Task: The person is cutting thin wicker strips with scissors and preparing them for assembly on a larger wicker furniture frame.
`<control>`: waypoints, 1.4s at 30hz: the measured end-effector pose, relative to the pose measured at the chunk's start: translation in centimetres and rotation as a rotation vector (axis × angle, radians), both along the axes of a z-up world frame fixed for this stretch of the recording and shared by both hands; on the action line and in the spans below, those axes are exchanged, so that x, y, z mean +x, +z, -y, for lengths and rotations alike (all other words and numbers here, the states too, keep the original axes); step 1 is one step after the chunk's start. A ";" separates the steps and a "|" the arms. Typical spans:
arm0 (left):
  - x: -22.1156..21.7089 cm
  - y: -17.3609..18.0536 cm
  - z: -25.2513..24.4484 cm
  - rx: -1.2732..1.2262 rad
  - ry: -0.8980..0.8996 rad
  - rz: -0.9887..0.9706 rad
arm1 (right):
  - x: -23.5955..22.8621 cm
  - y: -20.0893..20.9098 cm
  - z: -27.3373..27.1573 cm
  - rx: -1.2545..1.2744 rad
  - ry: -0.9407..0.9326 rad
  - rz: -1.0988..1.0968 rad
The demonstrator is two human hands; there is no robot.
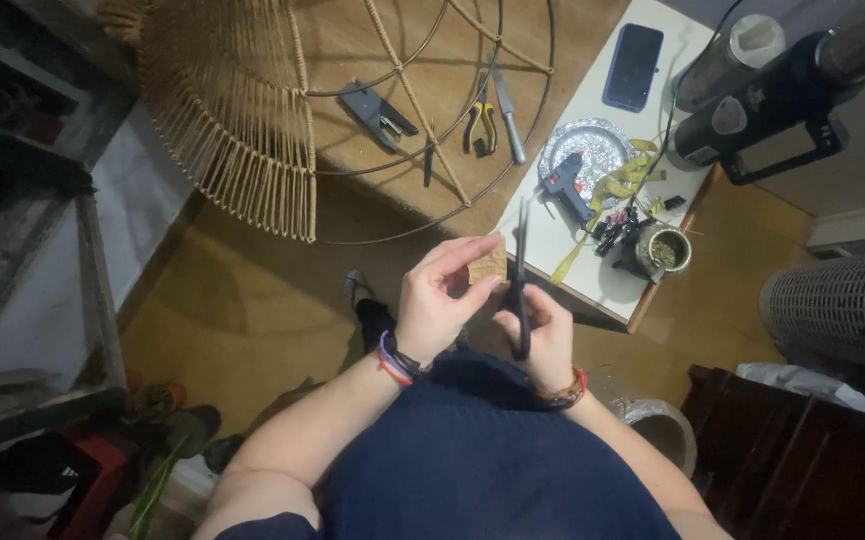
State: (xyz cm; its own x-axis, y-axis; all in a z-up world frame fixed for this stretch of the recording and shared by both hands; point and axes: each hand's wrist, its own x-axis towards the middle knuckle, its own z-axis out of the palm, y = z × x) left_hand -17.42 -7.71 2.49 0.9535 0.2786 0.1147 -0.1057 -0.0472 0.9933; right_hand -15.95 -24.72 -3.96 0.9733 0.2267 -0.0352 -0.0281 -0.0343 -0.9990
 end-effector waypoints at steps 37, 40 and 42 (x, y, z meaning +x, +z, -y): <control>0.7 1.1 -0.4 0.044 -0.124 0.042 | 2.4 1.0 0.6 0.231 -0.180 0.040; 0.9 1.1 -0.4 0.072 -0.074 0.054 | 2.1 1.0 0.8 0.226 -0.175 0.053; 1.1 1.2 -0.4 0.039 -0.036 0.070 | 2.0 1.3 0.9 0.201 -0.110 0.024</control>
State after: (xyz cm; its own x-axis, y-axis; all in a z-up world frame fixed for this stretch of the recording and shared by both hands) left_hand -16.33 -7.32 3.67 0.9522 0.2383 0.1912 -0.1767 -0.0809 0.9809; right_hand -13.97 -25.60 -2.63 0.9926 0.1193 0.0237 0.0034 0.1670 -0.9859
